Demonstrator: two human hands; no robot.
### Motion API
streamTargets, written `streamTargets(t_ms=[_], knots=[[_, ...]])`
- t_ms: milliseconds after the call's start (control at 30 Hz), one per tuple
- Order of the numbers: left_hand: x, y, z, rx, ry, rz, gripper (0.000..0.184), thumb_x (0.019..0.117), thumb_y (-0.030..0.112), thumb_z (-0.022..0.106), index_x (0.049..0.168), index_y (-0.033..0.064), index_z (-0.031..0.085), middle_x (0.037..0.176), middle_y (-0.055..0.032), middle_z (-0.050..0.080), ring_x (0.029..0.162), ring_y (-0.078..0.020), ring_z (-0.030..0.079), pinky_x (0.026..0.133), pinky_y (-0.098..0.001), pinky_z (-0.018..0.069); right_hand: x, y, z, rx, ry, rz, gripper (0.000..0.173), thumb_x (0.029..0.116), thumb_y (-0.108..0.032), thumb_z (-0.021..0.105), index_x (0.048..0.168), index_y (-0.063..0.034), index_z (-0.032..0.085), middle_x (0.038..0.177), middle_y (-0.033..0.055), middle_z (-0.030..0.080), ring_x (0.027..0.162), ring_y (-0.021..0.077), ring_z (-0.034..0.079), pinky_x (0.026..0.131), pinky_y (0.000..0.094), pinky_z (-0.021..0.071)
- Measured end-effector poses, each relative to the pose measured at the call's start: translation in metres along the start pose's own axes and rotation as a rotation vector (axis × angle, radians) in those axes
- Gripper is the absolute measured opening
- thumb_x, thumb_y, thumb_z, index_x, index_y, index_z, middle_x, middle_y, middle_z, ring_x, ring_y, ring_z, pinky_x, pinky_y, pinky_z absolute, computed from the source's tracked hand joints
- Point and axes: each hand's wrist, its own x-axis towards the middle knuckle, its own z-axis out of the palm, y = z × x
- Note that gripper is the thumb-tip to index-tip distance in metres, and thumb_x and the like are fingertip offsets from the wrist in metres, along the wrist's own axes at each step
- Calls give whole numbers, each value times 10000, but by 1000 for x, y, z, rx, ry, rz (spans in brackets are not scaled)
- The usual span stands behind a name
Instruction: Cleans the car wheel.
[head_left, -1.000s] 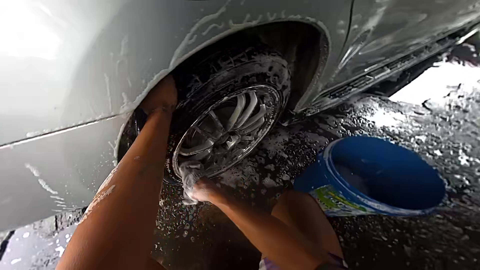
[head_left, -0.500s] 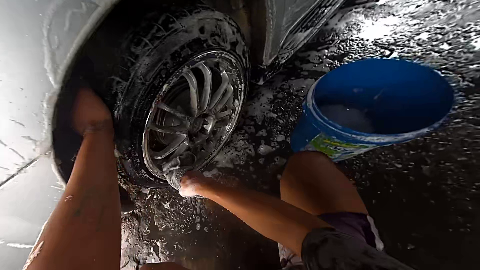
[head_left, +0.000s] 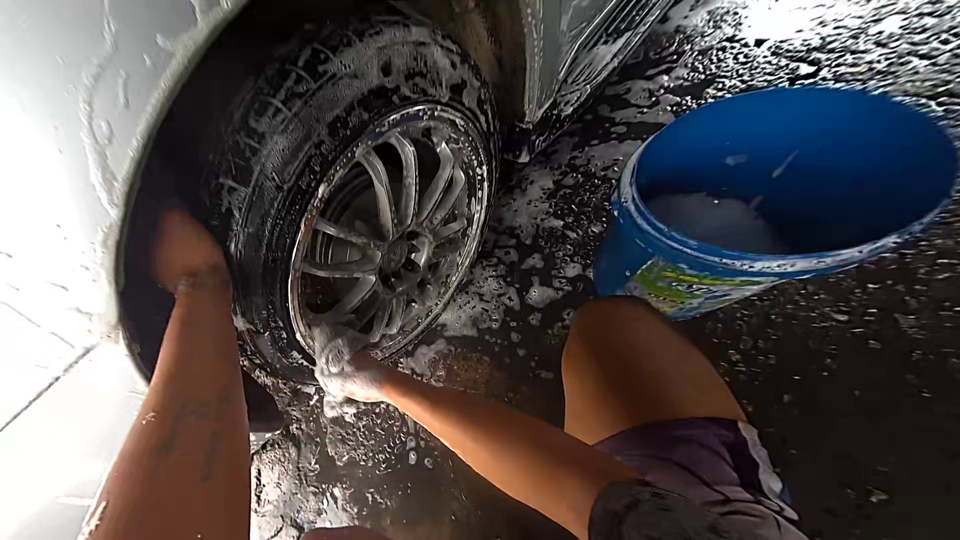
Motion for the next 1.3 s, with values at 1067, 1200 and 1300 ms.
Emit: streamTargets(t_ms=[1067,1200,1300], knots=[[-14,7,-17,-351,-69,-14,554,1082,441,389,1483,86,532,1526,-199,510,1445,-379,443,1147,-642,335,-7,6,-64,-509,84,395,419,1039,-273,593,1272,71,647,1321,308,618,1287,453,563,1089,628,423],[-11,0,-18,-524,9,-30,585,1035,498,488,1475,118,553,1530,-158,521,1459,-344,434,1191,-611,305,-36,32,-91,-374,343,464,572,1033,-477,566,1298,26,622,1252,268,647,1154,391,644,979,589,523],[-14,-3,-14,-622,17,-38,614,1006,516,544,1475,120,554,1530,-156,521,1462,-338,429,1194,-605,307,-53,10,-93,-397,517,338,666,1074,-534,423,1289,69,608,1251,325,625,1203,461,592,1020,666,440]])
